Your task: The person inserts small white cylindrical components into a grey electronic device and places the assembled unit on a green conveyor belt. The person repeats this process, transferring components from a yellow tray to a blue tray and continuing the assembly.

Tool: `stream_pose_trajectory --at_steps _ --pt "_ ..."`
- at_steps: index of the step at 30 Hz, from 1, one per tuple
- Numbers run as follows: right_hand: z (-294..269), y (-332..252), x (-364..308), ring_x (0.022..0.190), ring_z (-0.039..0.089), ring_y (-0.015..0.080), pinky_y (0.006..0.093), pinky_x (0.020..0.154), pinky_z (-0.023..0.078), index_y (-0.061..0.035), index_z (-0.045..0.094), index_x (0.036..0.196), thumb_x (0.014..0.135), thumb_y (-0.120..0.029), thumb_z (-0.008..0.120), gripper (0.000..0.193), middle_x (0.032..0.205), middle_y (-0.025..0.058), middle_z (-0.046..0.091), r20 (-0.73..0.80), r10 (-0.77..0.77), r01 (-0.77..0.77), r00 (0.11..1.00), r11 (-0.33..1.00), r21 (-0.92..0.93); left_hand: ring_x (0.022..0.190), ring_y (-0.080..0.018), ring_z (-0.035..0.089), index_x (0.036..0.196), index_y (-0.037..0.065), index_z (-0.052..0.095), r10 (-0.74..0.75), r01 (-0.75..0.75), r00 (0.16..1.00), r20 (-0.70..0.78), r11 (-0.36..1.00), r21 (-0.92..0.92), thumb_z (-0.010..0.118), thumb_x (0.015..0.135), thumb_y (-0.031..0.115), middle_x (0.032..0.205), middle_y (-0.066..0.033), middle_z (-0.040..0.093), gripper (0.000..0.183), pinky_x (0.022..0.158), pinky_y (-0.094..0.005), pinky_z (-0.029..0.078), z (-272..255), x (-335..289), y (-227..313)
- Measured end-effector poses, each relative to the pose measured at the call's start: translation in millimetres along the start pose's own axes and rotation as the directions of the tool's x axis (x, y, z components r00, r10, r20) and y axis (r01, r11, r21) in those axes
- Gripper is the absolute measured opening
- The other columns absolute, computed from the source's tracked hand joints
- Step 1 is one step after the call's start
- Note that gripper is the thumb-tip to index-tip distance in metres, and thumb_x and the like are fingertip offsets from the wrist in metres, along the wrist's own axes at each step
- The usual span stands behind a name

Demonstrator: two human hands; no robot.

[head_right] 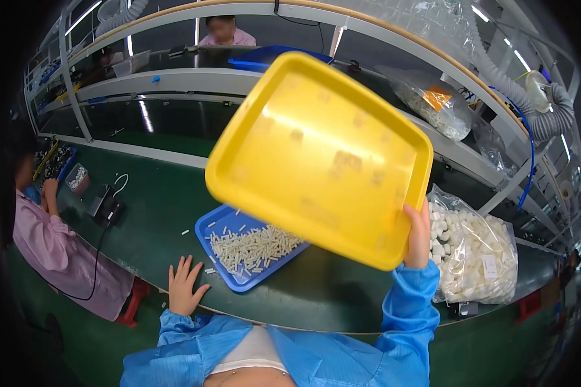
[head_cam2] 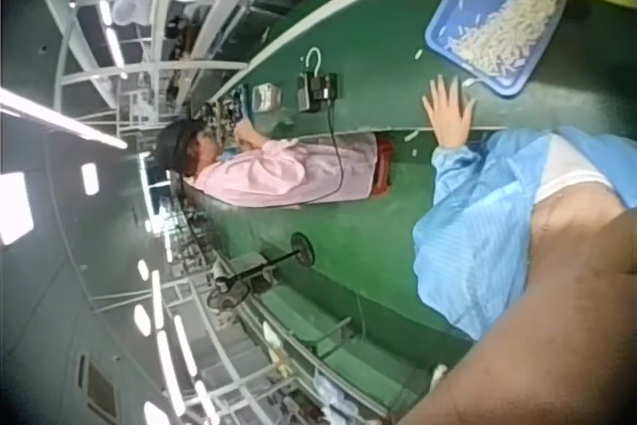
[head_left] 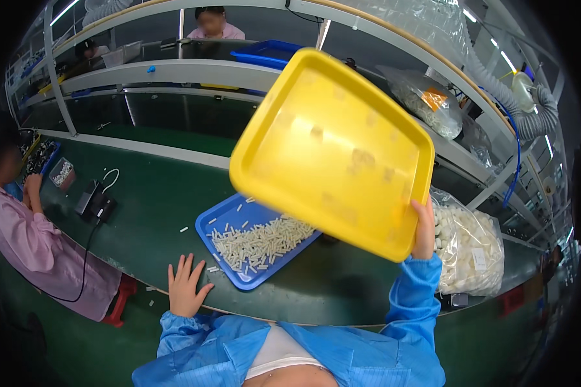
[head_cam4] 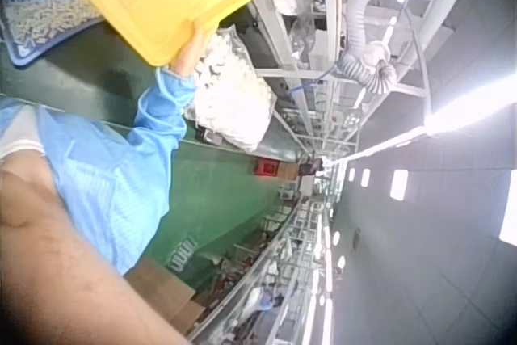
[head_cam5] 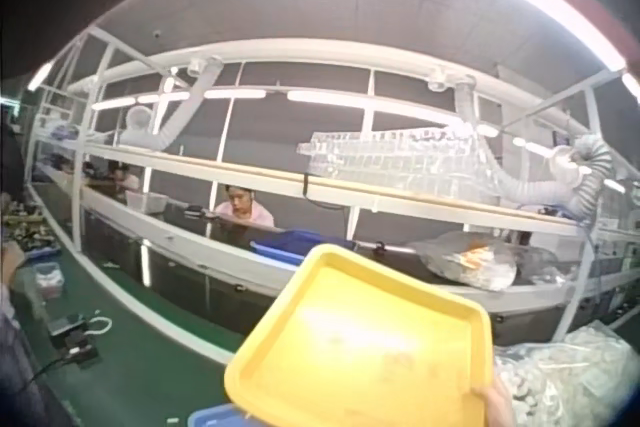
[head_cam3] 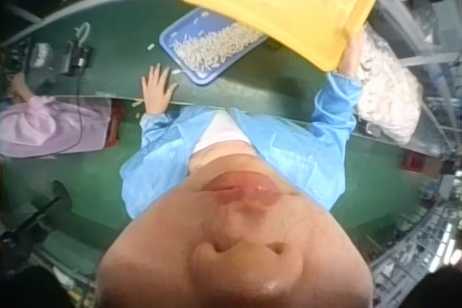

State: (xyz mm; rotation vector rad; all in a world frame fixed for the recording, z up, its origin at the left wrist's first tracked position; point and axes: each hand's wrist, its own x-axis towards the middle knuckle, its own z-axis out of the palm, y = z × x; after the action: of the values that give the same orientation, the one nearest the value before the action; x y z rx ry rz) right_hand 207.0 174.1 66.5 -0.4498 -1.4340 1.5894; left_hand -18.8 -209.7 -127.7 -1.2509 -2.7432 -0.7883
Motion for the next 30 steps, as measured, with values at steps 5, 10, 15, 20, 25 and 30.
stream_pose_trajectory --at_steps 5,10,15,20,25,30 --pt "32.4 -10.8 56.5 0.111 0.053 0.0253 0.0358 0.094 0.044 -0.0027 0.039 0.129 0.088 -0.01 0.045 0.042 0.125 0.0132 0.051 0.176 0.118 -0.152 0.977 0.97 0.192 0.128 -0.0339 0.034 0.119 0.016 0.058 0.051 -0.054 0.997 -0.062 0.998 -0.034 0.064 0.079 0.026 0.134 -0.01 0.046 0.042 0.105 -0.0528 0.023 5.0 -4.4 3.1" --pt "78.6 3.8 94.4 0.113 0.053 0.0268 0.0387 0.094 0.045 -0.0029 0.043 0.125 0.089 -0.014 0.049 0.037 0.125 0.013 0.052 0.199 0.06 -0.103 0.978 0.971 0.214 0.111 -0.0291 0.047 0.115 0.016 0.062 0.038 -0.055 0.991 -0.125 0.989 -0.139 0.065 0.076 0.015 0.123 -0.0069 0.055 0.039 0.097 -0.0443 0.033 -0.2 -1.4 14.1" --pt "146.2 15.2 131.8 0.118 0.048 0.0291 0.0393 0.102 0.037 0.0001 0.043 0.124 0.091 -0.017 0.05 0.038 0.127 0.015 0.05 0.198 0.049 -0.121 0.979 0.921 0.37 0.098 -0.0256 0.051 0.1 0.011 0.068 0.016 -0.068 0.983 -0.18 0.955 -0.288 0.068 0.068 0.004 0.106 -0.0064 0.06 0.033 0.08 -0.037 0.044 11.7 -0.7 6.7" --pt "196.6 35.3 228.0 0.109 0.05 0.0404 0.0552 0.094 0.042 0.001 0.039 0.122 0.094 -0.023 0.045 0.037 0.121 0.0218 0.046 0.011 0.026 -0.028 1.0 0.891 0.454 0.086 -0.0268 0.052 0.097 0.01 0.068 0.043 -0.094 0.971 -0.234 0.973 -0.209 0.071 0.066 0.005 0.092 -0.0081 0.054 0.032 0.072 -0.0371 0.045 1.4 8.0 20.1" --pt "239.0 28.9 186.4 0.125 0.036 0.0445 0.0533 0.099 0.038 -0.0003 0.01 0.142 0.093 -0.033 0.046 0.069 0.148 0.0218 0.008 0.288 0.334 -0.393 0.898 0.903 0.177 0.082 -0.0284 0.052 0.095 0.009 0.066 -0.09 0.036 0.973 -0.214 0.969 -0.244 0.071 0.067 0.006 0.085 -0.0102 0.048 0.029 0.07 -0.0381 0.045 1.0 -2.1 14.8" --pt "204.6 46.2 67.2 0.102 0.059 0.0203 0.0315 0.085 0.047 0.0003 0.053 0.121 0.092 -0.024 0.052 0.038 0.119 0.011 0.058 0.737 0.383 -0.04 0.557 0.899 -0.436 0.08 -0.0298 0.054 0.101 0.006 0.061 -0.138 0.087 0.975 -0.175 0.958 -0.272 0.066 0.069 -0.001 0.085 -0.0124 0.049 0.033 0.069 -0.0385 0.045 -6.9 5.4 26.2"
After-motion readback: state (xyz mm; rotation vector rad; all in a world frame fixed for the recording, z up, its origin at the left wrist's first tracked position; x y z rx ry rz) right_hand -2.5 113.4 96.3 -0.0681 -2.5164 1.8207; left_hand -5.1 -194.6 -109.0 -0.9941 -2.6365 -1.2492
